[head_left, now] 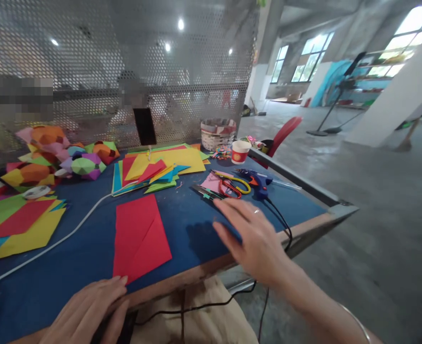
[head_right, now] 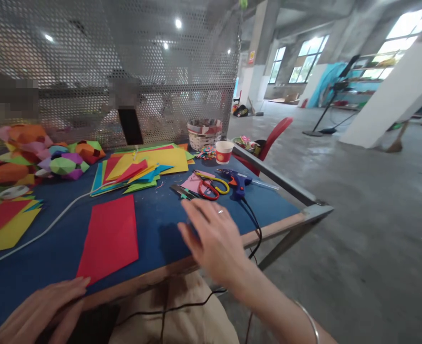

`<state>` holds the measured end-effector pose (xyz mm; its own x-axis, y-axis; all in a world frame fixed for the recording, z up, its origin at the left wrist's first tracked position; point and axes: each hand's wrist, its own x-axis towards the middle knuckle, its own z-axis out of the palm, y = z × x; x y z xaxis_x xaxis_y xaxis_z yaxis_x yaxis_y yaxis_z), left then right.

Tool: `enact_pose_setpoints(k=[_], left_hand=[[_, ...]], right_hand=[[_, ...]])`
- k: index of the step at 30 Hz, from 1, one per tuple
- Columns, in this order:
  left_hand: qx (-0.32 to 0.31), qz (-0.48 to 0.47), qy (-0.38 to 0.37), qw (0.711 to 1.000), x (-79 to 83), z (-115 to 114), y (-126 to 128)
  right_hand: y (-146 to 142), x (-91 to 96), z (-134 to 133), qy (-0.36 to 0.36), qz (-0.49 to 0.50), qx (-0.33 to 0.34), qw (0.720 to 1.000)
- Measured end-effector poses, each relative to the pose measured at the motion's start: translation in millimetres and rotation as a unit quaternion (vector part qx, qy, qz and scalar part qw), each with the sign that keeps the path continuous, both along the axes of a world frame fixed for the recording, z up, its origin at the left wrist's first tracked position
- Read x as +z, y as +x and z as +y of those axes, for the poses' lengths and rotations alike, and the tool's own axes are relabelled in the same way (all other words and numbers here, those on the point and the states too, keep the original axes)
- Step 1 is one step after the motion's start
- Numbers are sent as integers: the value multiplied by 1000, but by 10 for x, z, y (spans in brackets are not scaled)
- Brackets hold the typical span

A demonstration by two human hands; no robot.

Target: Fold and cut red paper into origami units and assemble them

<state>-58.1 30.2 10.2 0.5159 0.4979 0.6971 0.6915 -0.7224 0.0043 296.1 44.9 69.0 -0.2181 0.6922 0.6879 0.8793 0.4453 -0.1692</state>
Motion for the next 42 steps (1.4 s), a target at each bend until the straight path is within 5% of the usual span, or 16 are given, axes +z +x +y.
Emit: enact_pose_setpoints(k=[3, 8, 14, 22, 31, 38, 42], left_hand=[[54, -17, -63, 996, 340, 14, 223], [77, -69, -243, 965, 655, 349, 508], [1, -183, -539, 822, 813, 802, 623], [-32, -231, -591, 772, 892, 914, 627], [-34, -236, -551, 800, 771, 978, 698], [-56, -158, -438, 883, 674, 954, 711], [-82, -88, -350, 929, 670, 900, 663]], right_hand=[[221, -54, 234, -76, -66, -113, 988], [279, -176, 484, -125, -90, -99, 983], [181, -107, 413, -109, -91, -51, 989], [-24, -24, -30, -99, -107, 69, 987], [112, 72, -214, -149, -131, 119, 973], [168, 96, -266, -157, -130, 117, 972], [260, 67, -65, -156, -142, 97, 973]])
